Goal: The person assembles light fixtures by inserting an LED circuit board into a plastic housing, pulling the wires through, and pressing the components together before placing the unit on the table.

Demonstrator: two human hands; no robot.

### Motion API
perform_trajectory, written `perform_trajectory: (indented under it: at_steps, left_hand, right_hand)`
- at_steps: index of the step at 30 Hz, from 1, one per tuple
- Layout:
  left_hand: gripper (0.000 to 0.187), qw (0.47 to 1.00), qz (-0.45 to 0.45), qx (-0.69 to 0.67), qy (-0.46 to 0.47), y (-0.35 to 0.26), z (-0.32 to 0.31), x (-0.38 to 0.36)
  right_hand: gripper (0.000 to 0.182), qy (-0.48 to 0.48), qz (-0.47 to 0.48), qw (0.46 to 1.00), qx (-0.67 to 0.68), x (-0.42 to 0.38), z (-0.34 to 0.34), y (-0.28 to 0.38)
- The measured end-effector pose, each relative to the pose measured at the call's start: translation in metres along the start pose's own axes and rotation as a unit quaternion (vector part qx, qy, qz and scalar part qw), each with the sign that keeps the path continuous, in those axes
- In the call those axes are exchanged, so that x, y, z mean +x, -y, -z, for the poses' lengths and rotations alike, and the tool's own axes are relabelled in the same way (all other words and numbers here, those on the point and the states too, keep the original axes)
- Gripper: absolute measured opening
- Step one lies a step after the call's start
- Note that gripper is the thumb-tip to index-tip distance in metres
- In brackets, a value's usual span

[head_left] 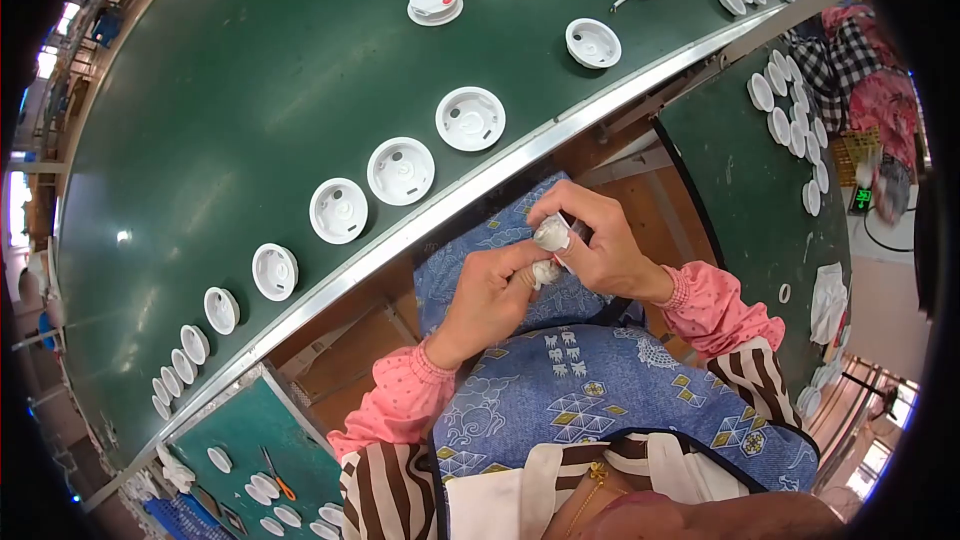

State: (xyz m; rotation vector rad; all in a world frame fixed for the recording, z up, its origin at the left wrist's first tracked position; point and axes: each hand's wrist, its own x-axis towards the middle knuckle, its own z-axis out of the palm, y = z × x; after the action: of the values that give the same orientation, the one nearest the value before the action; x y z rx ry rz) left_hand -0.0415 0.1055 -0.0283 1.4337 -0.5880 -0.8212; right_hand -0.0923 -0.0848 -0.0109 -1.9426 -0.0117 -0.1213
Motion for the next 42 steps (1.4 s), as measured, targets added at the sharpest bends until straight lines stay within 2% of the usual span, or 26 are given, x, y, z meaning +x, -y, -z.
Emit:
perform_trajectory:
  at_steps: [2, 6, 8, 9, 12, 14, 15, 18, 20, 21, 24, 25, 27, 28, 29, 30, 32, 36, 37, 42]
  left_hand:
    - [0.017, 1.000, -0.020, 0.008, 0.010, 0.006, 0.002, 0.000]
    - [0.017, 0.999, 0.017, -0.006, -0.033, 0.007, -0.008, -0.003]
    - [0.017, 0.998, 0.037, -0.004, -0.049, 0.001, -0.012, -0.007]
    - [0.017, 0.999, 0.018, 0.012, -0.047, 0.005, -0.010, -0.006]
    - [0.018, 0.997, -0.030, 0.060, -0.048, 0.014, -0.002, -0.002]
    - [0.021, 0.994, -0.055, 0.079, -0.059, 0.013, -0.001, 0.001]
    - [0.020, 0.994, -0.038, 0.093, -0.049, 0.013, 0.001, 0.002]
    - [0.018, 0.992, -0.004, 0.116, -0.041, 0.010, 0.008, 0.000]
    - [0.018, 0.992, -0.020, 0.104, -0.064, 0.008, 0.013, 0.002]
    - [0.024, 0.969, -0.071, 0.233, -0.026, 0.005, 0.024, 0.003]
    - [0.032, 0.915, -0.194, 0.345, -0.078, 0.002, 0.018, 0.005]
    - [0.045, 0.899, -0.207, 0.374, -0.096, 0.000, 0.023, 0.006]
    - [0.052, 0.981, -0.069, 0.166, -0.078, -0.009, 0.018, -0.001]
    - [0.056, 0.996, 0.002, 0.057, -0.072, -0.014, 0.014, -0.005]
    - [0.065, 0.998, 0.029, 0.042, -0.029, -0.010, 0.011, -0.009]
    - [0.064, 0.997, 0.008, -0.060, -0.039, -0.006, 0.001, -0.008]
    - [0.063, 0.986, 0.014, -0.165, -0.035, -0.005, 0.002, -0.008]
    - [0.061, 0.983, -0.001, -0.178, -0.049, -0.005, 0.003, -0.014]
    - [0.061, 0.983, -0.013, -0.176, -0.057, -0.002, -0.002, -0.013]
    - [0.056, 0.985, -0.072, -0.096, -0.123, -0.004, -0.022, -0.006]
  right_hand:
    - [0.016, -0.004, 0.006, 1.000, 0.022, -0.001, -0.001, -0.001]
    - [0.015, -0.014, 0.010, 1.000, 0.018, 0.005, -0.001, -0.010]
    - [0.014, -0.021, 0.039, 0.999, 0.020, 0.006, -0.003, -0.010]
    - [0.014, -0.024, 0.054, 0.998, 0.022, 0.007, -0.003, -0.011]
    - [0.015, 0.003, -0.028, 0.997, 0.076, 0.004, -0.006, -0.010]
    - [0.025, 0.019, -0.080, 0.992, 0.099, 0.002, -0.007, -0.008]
    - [0.029, 0.028, -0.107, 0.988, 0.111, 0.002, -0.006, -0.008]
    - [0.044, 0.046, 0.018, 0.998, -0.031, 0.004, 0.004, -0.005]
    - [0.058, 0.043, 0.031, 0.998, -0.045, 0.001, 0.013, 0.009]
    - [0.066, 0.042, 0.040, 0.997, -0.052, 0.000, 0.016, 0.014]
    - [0.077, 0.056, 0.033, 0.994, -0.089, -0.005, 0.017, 0.016]
    - [0.077, 0.045, 0.036, 0.993, -0.098, -0.005, 0.017, 0.018]
    - [0.078, 0.027, 0.045, 0.992, -0.113, -0.004, 0.015, 0.024]
    - [0.077, 0.026, 0.067, 0.990, -0.120, -0.004, 0.012, 0.025]
    - [0.077, 0.026, 0.091, 0.987, -0.126, -0.004, 0.010, 0.026]
    - [0.076, 0.027, 0.115, 0.984, -0.133, -0.003, 0.008, 0.027]
    - [0.071, 0.014, 0.153, 0.976, -0.156, 0.000, 0.015, 0.036]
    - [0.061, -0.062, 0.152, 0.972, -0.166, -0.013, 0.022, 0.035]
    - [0.049, -0.095, 0.153, 0.970, -0.166, -0.017, 0.019, 0.036]
    - [0.025, -0.133, 0.137, 0.970, -0.148, -0.018, 0.002, 0.025]
